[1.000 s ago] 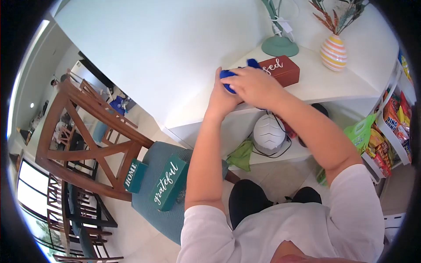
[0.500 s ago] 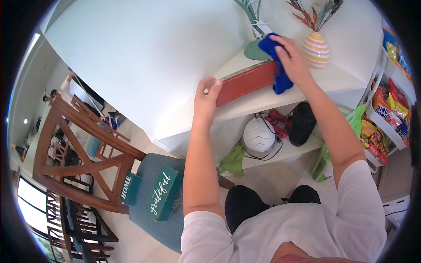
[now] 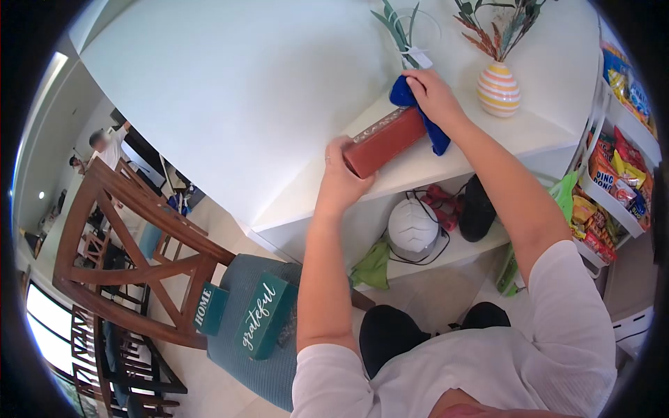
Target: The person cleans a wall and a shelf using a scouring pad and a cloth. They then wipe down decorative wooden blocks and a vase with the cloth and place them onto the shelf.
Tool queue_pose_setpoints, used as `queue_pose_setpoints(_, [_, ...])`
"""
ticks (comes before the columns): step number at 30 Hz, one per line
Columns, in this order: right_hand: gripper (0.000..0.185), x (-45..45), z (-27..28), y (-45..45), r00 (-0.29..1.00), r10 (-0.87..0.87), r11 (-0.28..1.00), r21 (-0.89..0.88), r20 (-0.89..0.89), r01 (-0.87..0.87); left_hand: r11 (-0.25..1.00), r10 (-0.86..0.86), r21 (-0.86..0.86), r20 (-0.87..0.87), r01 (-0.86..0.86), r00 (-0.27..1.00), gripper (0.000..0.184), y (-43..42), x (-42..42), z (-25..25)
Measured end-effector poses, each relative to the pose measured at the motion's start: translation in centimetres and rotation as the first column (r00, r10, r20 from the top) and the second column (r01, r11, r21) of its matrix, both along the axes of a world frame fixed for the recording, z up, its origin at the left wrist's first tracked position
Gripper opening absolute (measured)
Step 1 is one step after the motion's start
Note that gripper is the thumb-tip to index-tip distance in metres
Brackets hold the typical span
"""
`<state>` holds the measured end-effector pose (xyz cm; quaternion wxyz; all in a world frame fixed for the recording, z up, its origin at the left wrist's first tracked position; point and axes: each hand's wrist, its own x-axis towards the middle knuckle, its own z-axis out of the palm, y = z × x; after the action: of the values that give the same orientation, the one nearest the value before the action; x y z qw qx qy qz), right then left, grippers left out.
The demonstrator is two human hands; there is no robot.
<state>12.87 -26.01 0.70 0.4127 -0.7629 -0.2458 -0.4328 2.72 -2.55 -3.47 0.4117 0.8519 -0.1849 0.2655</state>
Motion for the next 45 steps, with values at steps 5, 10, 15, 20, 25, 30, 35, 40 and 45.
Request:
queue_pose_setpoints(5, [0.027,-5.8,1.3,4.9,0.957,0.213,0.977,-0.069,0.194,-0.204,0.981,0.062,-0.158,-0.31,-0.115,0.949,0.057,-0.7,-1.1,2.2])
queue_pose_setpoints(10, [0.026,-9.8,-1.9,8.5,0.925,0.331,0.864,-0.455,0.188,-0.217,0.985,-0.171,-0.028,0.001,0.171,0.985,0.036,0.6,0.6,0.2])
queue_pose_setpoints(15, [0.023,-8.7,-1.1,7.5,0.948,0.314,0.882,-0.383,0.047,-0.273,0.962,-0.162,-0.256,-0.253,0.096,0.954,0.045,-0.1,-0.2,1.1])
queue_pose_setpoints(20, [0.025,-2.9,-0.6,2.5,0.994,0.087,0.927,-0.36,-0.072,-0.107,0.971,-0.031,-0.237,-0.189,-0.015,0.981,0.06,-0.2,0.4,0.6])
queue_pose_setpoints(25, [0.027,0.3,-1.3,-0.9,1.0,0.03,0.964,-0.264,-0.006,-0.03,0.979,0.057,-0.176,-0.255,-0.104,0.965,0.068,-0.5,0.3,0.5])
queue_pose_setpoints(30, [0.029,2.7,-2.4,-2.6,0.928,-0.027,0.991,0.115,-0.373,0.075,0.982,0.098,-0.138,-0.22,-0.131,0.971,0.07,-1.1,-0.1,0.8])
queue_pose_setpoints(35, [0.031,0.5,-2.3,-3.8,0.607,0.561,0.722,0.692,-0.562,-0.026,0.938,0.013,-0.336,-0.213,-0.086,0.977,0.07,-1.5,-1.5,1.7])
queue_pose_setpoints(40, [0.036,0.3,-2.6,-2.8,0.736,0.429,0.844,0.523,-0.524,-0.119,0.93,0.023,-0.363,-0.108,-0.061,0.994,0.08,0.0,0.5,0.3])
queue_pose_setpoints(45, [0.035,0.8,-3.1,-2.8,0.896,0.176,0.945,0.325,-0.408,-0.037,0.992,0.126,-0.04,0.138,-0.121,0.982,0.101,-0.5,0.1,-0.5])
